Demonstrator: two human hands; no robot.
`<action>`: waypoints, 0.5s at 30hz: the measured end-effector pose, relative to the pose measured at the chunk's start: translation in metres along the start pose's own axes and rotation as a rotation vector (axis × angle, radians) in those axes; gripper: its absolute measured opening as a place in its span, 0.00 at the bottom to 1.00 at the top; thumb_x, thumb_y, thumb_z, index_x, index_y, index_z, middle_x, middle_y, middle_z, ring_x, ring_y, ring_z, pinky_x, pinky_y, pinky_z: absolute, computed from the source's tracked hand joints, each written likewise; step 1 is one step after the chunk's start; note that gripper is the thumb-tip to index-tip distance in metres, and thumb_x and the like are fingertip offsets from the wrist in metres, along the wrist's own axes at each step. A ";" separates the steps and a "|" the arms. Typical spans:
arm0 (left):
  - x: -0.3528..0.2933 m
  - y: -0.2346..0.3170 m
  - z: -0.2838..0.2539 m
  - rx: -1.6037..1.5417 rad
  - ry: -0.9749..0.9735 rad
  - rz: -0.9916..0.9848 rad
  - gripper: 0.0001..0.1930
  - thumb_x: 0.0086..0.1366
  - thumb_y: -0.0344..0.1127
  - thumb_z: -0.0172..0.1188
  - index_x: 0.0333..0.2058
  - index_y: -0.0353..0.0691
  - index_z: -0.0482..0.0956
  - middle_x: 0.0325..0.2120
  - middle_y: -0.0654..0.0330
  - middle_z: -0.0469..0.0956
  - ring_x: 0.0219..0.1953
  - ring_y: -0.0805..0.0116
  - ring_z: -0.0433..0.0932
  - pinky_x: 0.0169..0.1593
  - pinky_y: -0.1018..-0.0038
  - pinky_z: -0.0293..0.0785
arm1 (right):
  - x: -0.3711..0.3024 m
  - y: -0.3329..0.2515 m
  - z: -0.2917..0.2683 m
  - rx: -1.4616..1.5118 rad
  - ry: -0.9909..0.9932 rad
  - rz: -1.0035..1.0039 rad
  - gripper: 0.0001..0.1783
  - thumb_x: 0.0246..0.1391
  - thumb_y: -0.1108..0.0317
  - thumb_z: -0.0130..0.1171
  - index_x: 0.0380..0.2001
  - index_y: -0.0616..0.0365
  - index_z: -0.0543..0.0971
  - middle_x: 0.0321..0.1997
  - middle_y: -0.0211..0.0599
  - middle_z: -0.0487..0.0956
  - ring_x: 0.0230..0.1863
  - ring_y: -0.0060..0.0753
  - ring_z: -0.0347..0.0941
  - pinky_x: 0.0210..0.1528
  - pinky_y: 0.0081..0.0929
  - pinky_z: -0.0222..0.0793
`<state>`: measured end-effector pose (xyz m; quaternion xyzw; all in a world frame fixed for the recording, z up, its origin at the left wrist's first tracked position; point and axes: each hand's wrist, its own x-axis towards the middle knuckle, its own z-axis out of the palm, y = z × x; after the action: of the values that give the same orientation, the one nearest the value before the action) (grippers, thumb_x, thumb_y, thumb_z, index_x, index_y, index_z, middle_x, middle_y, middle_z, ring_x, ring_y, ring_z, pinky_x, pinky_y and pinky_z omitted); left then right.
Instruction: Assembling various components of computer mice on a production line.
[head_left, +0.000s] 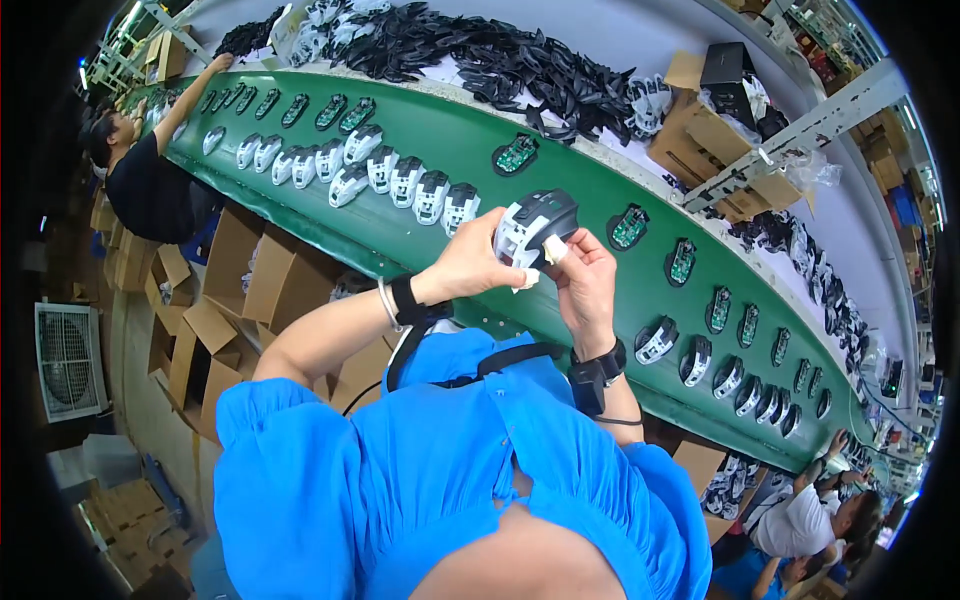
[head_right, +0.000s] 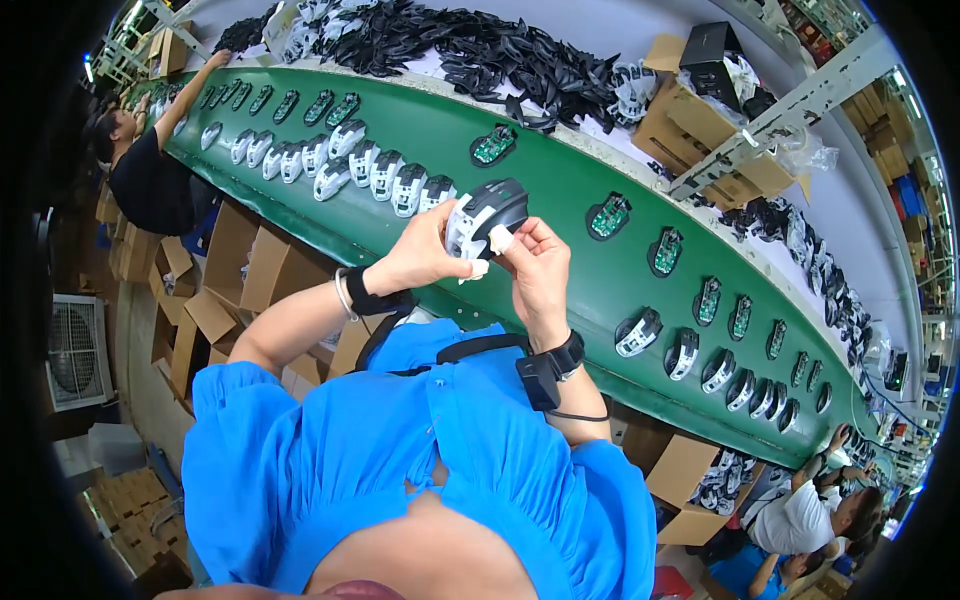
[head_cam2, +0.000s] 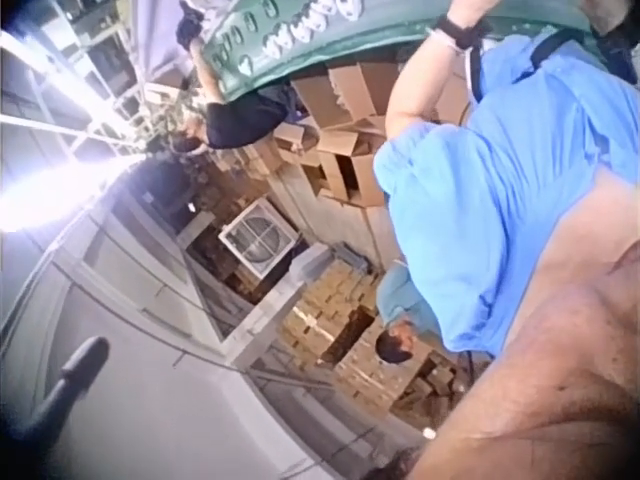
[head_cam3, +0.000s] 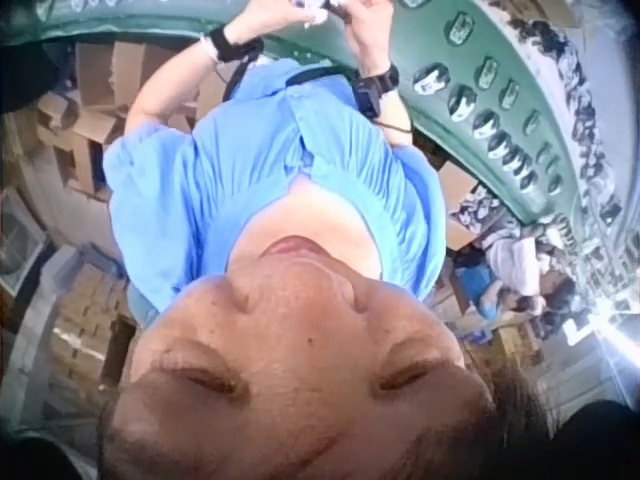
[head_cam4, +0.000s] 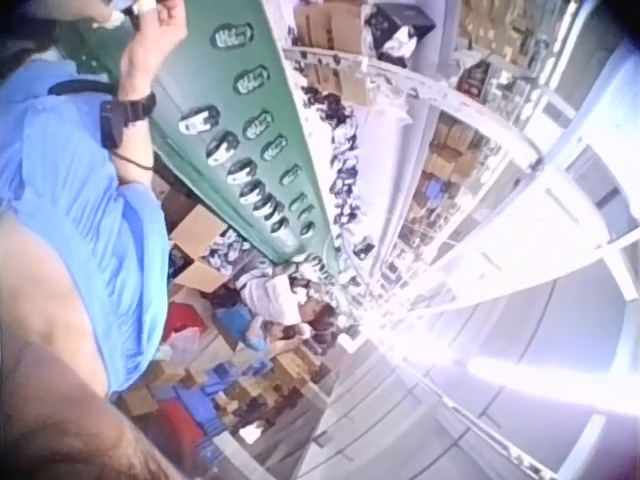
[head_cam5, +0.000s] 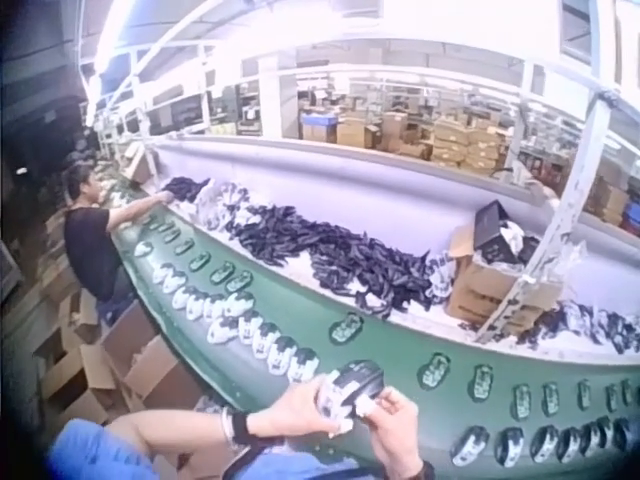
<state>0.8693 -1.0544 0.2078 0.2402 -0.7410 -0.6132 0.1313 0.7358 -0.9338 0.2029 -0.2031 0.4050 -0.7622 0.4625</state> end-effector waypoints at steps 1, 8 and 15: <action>0.000 -0.004 0.001 -0.021 -0.023 -0.017 0.35 0.41 0.32 0.73 0.50 0.34 0.67 0.39 0.62 0.73 0.41 0.78 0.71 0.47 0.78 0.70 | -0.003 0.002 -0.004 -0.049 0.025 0.041 0.07 0.50 0.76 0.61 0.34 0.61 0.75 0.33 0.29 0.78 0.32 0.18 0.75 0.37 0.18 0.73; -0.064 0.013 0.010 -0.266 -0.372 0.002 0.35 0.44 0.33 0.73 0.52 0.36 0.66 0.44 0.63 0.72 0.48 0.77 0.68 0.53 0.75 0.66 | -0.043 -0.029 -0.014 -0.207 -0.388 0.252 0.37 0.38 0.68 0.68 0.54 0.63 0.69 0.51 0.36 0.74 0.51 0.29 0.71 0.57 0.27 0.64; -0.080 0.049 0.001 0.095 -0.220 0.443 0.39 0.37 0.36 0.72 0.52 0.34 0.70 0.39 0.52 0.78 0.40 0.62 0.81 0.43 0.73 0.74 | -0.066 -0.059 0.022 -0.381 -0.520 0.083 0.45 0.30 0.71 0.77 0.56 0.64 0.68 0.58 0.39 0.72 0.56 0.29 0.69 0.60 0.29 0.63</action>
<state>0.9275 -1.0055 0.2636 0.0095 -0.8134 -0.5563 0.1696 0.7514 -0.8710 0.2674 -0.4570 0.4166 -0.5757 0.5349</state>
